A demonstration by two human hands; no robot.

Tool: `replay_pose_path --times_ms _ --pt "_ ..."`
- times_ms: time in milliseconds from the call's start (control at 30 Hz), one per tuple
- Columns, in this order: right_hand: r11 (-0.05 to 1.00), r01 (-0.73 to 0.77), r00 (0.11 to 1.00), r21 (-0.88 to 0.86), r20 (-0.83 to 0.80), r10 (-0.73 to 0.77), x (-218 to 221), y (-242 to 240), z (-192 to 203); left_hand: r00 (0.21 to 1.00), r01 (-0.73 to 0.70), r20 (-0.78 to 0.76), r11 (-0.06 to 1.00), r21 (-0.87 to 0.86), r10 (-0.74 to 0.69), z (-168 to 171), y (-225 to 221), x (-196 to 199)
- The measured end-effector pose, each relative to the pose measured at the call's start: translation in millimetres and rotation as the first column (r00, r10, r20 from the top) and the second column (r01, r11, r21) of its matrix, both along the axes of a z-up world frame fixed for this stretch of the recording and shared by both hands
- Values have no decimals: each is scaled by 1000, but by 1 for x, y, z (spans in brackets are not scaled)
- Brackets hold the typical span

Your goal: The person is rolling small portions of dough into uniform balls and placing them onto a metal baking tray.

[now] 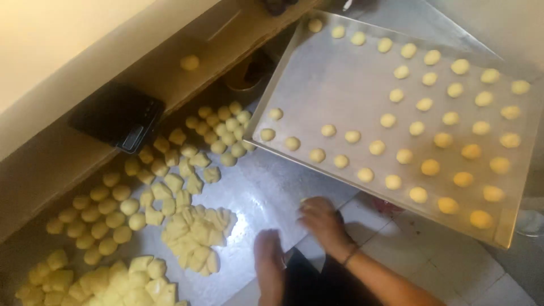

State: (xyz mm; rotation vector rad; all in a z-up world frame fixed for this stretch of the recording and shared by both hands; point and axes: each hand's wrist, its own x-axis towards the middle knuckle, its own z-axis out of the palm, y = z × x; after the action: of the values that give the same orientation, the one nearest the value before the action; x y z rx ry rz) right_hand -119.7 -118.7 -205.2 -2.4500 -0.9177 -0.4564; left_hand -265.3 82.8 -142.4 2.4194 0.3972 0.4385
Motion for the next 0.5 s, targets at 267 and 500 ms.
replay_pose_path --times_ms 267,500 --pt "949 -110 990 296 -50 130 -4 -5 44 961 -96 264 995 39 83 -88 21 -18" --pt "896 -271 944 353 -85 319 -1 -3 45 999 8 -32 979 -205 -14 -64 28 -7"
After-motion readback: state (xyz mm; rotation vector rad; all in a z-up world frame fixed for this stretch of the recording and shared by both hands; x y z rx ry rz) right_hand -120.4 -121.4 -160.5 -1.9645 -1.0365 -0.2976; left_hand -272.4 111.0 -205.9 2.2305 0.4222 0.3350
